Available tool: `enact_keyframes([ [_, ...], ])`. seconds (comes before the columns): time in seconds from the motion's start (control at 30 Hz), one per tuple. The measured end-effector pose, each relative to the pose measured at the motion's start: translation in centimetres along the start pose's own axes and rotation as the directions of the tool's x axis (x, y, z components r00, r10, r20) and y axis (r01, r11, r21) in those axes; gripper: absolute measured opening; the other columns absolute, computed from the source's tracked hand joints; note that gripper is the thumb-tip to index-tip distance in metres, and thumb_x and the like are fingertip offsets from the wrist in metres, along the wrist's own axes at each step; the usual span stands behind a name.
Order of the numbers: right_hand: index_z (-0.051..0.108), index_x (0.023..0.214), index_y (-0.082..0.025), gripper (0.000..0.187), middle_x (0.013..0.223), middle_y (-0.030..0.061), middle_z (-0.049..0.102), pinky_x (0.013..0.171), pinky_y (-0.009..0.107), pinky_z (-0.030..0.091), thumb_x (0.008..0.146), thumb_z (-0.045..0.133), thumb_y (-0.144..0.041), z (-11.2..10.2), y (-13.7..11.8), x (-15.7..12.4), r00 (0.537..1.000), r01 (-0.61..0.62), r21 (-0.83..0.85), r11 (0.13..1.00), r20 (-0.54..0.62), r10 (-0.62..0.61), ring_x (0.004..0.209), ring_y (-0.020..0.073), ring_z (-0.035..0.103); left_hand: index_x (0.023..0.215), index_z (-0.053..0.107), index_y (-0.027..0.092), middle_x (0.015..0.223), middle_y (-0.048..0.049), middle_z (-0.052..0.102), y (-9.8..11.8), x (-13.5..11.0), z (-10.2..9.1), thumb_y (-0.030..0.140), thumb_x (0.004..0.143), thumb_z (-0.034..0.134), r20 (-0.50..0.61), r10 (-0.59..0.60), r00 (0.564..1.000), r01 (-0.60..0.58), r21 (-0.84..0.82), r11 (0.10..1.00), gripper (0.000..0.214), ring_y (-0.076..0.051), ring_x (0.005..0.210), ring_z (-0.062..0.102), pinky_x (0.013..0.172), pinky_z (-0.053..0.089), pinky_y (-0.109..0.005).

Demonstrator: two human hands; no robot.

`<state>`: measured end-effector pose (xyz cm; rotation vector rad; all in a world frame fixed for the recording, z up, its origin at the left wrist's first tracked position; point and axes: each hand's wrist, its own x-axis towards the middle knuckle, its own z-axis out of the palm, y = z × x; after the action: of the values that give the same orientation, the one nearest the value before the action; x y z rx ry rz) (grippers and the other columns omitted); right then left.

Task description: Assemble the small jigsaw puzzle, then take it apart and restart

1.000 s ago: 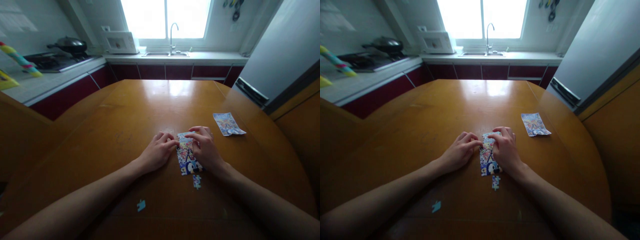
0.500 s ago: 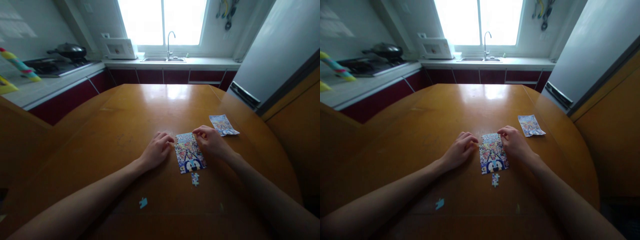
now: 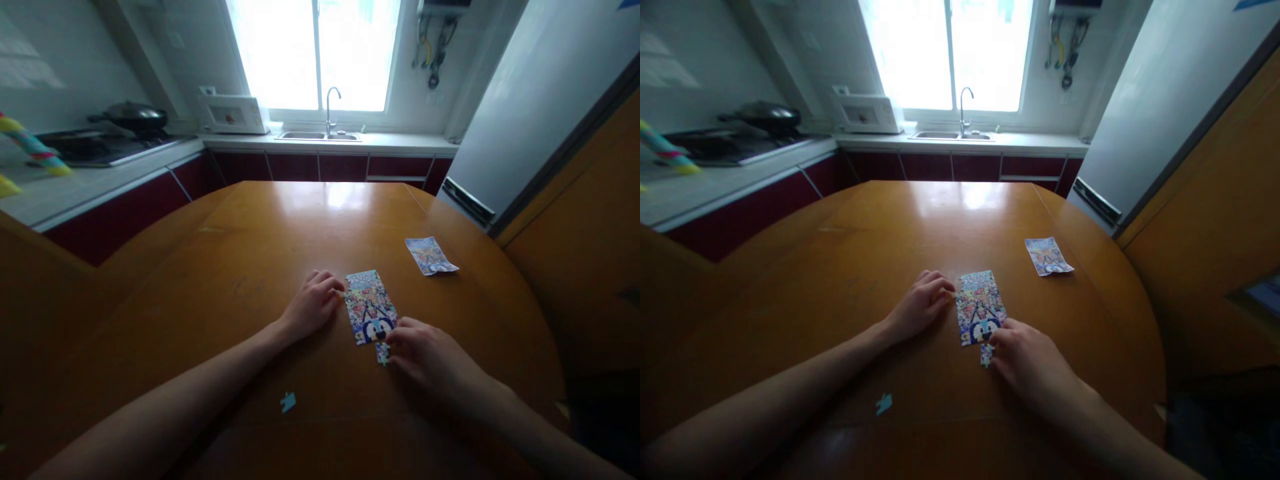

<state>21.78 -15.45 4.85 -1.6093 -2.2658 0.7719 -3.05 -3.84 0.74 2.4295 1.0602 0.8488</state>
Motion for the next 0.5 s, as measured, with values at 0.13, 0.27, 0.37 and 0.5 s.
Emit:
enact_keyframes([
  [0.13,0.070,0.092,-0.023,0.011,0.100,0.0041,0.064,0.078,0.028,0.046,0.083,0.065,-0.017,1.0,0.3,-0.7,0.999,-0.028,0.057,0.998,-0.020,0.029,0.087,0.0182,0.061,0.093,0.066,0.020,0.096,-0.0047,0.063,0.1,0.0,0.0,0.009,0.088,0.053,-0.008,0.000,1.000,0.000,-0.006,1.000,0.017,-0.022,0.100,0.051,0.092,0.046,-0.040],
  [0.27,0.066,0.087,-0.022,0.009,0.098,0.0030,0.062,0.075,0.028,0.045,0.083,0.065,-0.015,1.8,0.5,-0.7,0.998,-0.037,0.104,0.994,-0.056,0.043,0.084,0.0169,0.059,0.093,0.066,0.020,0.096,-0.0047,0.063,0.0,0.0,0.0,0.009,0.089,0.053,-0.008,0.006,1.000,-0.006,-0.013,1.000,0.017,-0.022,0.099,0.051,0.091,0.046,-0.040],
  [0.37,0.065,0.090,-0.022,0.012,0.096,0.0023,0.062,0.073,0.028,0.044,0.081,0.066,-0.013,2.0,0.5,-0.8,0.995,-0.049,0.130,0.990,-0.074,0.059,0.082,0.0166,0.058,0.093,0.066,0.020,0.096,-0.0041,0.062,-0.1,0.0,0.0,0.008,0.088,0.054,-0.008,0.014,1.000,-0.014,-0.017,1.000,0.017,-0.022,0.099,0.051,0.091,0.046,-0.039],
  [0.5,0.065,0.091,-0.022,0.013,0.098,0.0023,0.062,0.074,0.028,0.044,0.081,0.065,-0.014,2.0,0.5,-0.7,0.997,-0.038,0.135,0.990,-0.058,0.046,0.083,0.0168,0.058,0.093,0.066,0.020,0.096,-0.0039,0.062,-0.2,-0.1,0.2,0.007,0.087,0.054,-0.012,0.013,1.000,-0.013,-0.019,1.000,0.018,-0.022,0.099,0.051,0.090,0.046,-0.038],
])
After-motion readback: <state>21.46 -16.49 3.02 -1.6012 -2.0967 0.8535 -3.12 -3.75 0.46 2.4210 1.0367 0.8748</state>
